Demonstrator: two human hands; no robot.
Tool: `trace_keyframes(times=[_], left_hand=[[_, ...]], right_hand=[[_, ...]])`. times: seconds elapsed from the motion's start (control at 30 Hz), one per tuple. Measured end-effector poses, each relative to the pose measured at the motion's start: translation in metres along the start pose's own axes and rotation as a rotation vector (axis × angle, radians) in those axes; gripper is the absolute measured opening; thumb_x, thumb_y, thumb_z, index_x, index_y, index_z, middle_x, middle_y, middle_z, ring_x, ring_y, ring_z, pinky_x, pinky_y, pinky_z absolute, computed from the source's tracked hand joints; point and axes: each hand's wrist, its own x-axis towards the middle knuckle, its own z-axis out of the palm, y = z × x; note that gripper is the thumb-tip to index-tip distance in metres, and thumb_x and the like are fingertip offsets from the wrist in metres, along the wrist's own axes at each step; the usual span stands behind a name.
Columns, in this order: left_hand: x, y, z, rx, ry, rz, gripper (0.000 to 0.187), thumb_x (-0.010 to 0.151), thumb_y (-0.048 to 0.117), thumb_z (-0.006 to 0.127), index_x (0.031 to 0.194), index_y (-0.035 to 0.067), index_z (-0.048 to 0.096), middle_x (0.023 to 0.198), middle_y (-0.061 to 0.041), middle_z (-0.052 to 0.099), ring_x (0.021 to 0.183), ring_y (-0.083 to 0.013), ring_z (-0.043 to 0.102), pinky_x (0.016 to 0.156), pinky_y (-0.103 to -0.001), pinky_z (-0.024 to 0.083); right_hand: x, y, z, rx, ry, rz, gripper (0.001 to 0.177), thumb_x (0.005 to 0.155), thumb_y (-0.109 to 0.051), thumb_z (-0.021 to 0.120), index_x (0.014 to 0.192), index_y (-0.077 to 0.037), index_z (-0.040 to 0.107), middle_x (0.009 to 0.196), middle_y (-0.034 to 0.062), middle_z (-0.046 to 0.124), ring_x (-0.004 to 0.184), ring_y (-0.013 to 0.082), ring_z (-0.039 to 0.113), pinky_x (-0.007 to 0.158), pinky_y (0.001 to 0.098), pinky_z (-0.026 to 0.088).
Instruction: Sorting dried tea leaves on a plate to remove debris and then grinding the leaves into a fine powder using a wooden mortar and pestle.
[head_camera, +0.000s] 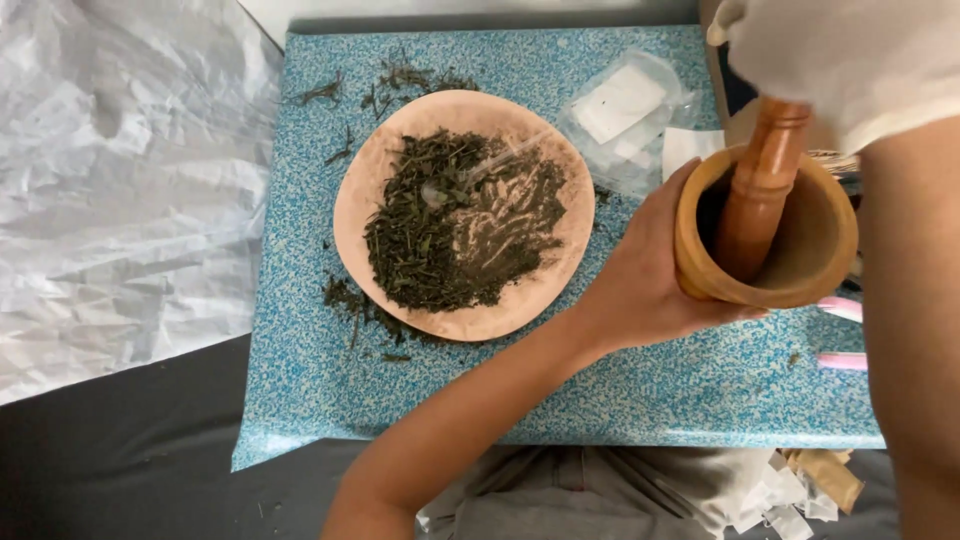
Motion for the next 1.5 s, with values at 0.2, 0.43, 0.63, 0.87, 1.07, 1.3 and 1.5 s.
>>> trace_keyframes(times=[0.2,0.43,0.63,0.87,1.07,1.3,1.5], left_hand=[[0.001,0.0,-0.002,-0.08,0.002,0.18,0.111,0.09,0.047,0.091,0.177,0.015,0.028,0.177,-0.012,0.045,0.166,-0.0349,0.053,0.145,-0.056,0.051],[-0.003,0.002,-0.001,0.011,-0.039,0.05,0.122,0.089,0.046,0.089,0.176,0.005,0.016,0.177,-0.019,0.038,0.166,-0.0396,0.045,0.137,-0.059,0.044],[-0.001,-0.002,0.001,0.083,-0.051,0.008,0.125,0.085,0.042,0.093,0.175,0.003,0.015,0.176,-0.021,0.036,0.165,-0.041,0.043,0.134,-0.06,0.044],[0.002,0.01,-0.003,-0.049,-0.036,-0.048,0.126,0.082,0.034,0.096,0.174,0.006,0.014,0.177,-0.022,0.037,0.165,-0.0399,0.046,0.135,-0.056,0.045],[-0.005,-0.041,0.005,0.137,-0.012,-0.12,0.095,0.105,0.035,0.072,0.178,0.014,0.014,0.184,-0.026,0.029,0.17,-0.0444,0.035,0.138,-0.059,0.03],[0.006,-0.002,0.002,0.119,-0.036,-0.065,0.095,0.088,0.042,0.086,0.162,0.009,0.037,0.16,-0.019,0.053,0.148,-0.04,0.057,0.118,-0.054,0.051],[0.008,0.014,0.0,0.01,-0.031,-0.166,0.138,0.07,0.04,0.098,0.174,0.001,0.016,0.175,-0.021,0.04,0.163,-0.0383,0.045,0.13,-0.05,0.044]], right_hand=[[0.065,-0.175,0.12,-0.675,0.069,0.617,0.03,0.116,-0.004,0.055,0.141,0.004,0.07,0.139,0.0202,0.077,0.125,0.0345,0.077,0.107,0.0492,0.066],[-0.039,-0.192,0.167,-0.461,0.664,0.082,0.018,0.129,-0.005,0.062,0.143,-0.001,0.073,0.135,0.0166,0.081,0.107,0.022,0.085,0.103,0.0288,0.078],[-0.103,-0.15,0.193,-0.513,0.905,-0.376,0.022,0.136,-0.019,0.056,0.15,-0.007,0.067,0.149,0.0255,0.074,0.093,0.0193,0.069,0.103,0.0415,0.074],[-0.197,-0.161,0.227,-0.616,0.417,0.107,0.026,0.107,-0.002,0.061,0.127,0.002,0.077,0.133,0.0098,0.084,0.118,0.0084,0.084,0.118,0.0183,0.064],[-0.042,-0.207,0.323,-1.363,0.021,-0.216,0.042,0.117,-0.022,0.045,0.15,-0.015,0.069,0.128,-0.0046,0.086,0.082,0.0241,0.07,0.06,0.0393,0.051],[0.061,-0.163,0.302,-1.573,0.321,0.1,0.07,0.123,-0.05,0.059,0.061,-0.019,0.052,0.048,-0.0004,0.047,0.041,0.0255,0.053,0.03,0.0467,0.039],[0.098,-0.215,0.23,-0.864,0.465,0.785,0.06,0.125,-0.045,0.064,0.071,-0.018,0.062,0.071,-0.005,0.075,0.05,0.0061,0.048,0.05,0.024,0.042]])
